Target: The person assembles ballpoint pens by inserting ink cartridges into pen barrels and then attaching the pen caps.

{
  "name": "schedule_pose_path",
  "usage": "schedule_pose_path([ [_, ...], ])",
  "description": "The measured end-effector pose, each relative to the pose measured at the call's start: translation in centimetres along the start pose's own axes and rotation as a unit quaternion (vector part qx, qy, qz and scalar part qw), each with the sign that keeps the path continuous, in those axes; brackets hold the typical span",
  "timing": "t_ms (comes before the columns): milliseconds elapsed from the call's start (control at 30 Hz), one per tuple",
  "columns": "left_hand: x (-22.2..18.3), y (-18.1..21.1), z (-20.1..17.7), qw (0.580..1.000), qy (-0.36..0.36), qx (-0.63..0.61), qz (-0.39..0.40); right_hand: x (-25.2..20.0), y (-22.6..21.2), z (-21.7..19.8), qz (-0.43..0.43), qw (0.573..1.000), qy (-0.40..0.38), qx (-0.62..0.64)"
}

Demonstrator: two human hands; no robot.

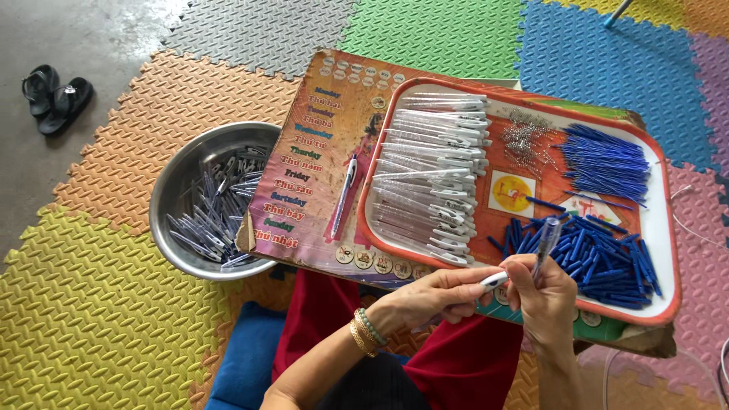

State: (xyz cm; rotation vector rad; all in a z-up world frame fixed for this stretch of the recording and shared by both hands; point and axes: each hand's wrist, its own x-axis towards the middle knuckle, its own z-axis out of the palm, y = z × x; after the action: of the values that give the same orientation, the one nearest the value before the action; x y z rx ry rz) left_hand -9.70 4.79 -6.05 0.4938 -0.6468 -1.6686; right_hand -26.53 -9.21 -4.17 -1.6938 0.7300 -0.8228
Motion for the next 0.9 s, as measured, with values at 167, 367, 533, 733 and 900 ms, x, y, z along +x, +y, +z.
schedule_pose_path([
  [167,-0.5,0.5,0.7,0.999,-0.006,0.040,-0.020,0.5,-0.5,-0.9,-0.006,1.000,0.010,0.011],
  [367,-0.8,-0.1,0.4,0.999,-0.033,0.003,-0.020,1.5,-2.2,-1.3,-0.011,0.999,0.040,0.020],
  [533,0.3,-1.3,-1.0,0.997,-0.045,-0.052,-0.023,2.0,-0.2,-3.2,0.008,0.998,0.037,0.058],
  [733,1.3,-2.4,-2.4,0.996,0.037,-0.074,-0.037,3.7,1.3,-5.2,0.063,0.989,0.126,0.033],
  [900,1.5,-3.3,-2.7,0.992,0.003,-0.122,-0.032,4.6,5.6,-7.4,0.039,0.986,0.106,-0.119],
])
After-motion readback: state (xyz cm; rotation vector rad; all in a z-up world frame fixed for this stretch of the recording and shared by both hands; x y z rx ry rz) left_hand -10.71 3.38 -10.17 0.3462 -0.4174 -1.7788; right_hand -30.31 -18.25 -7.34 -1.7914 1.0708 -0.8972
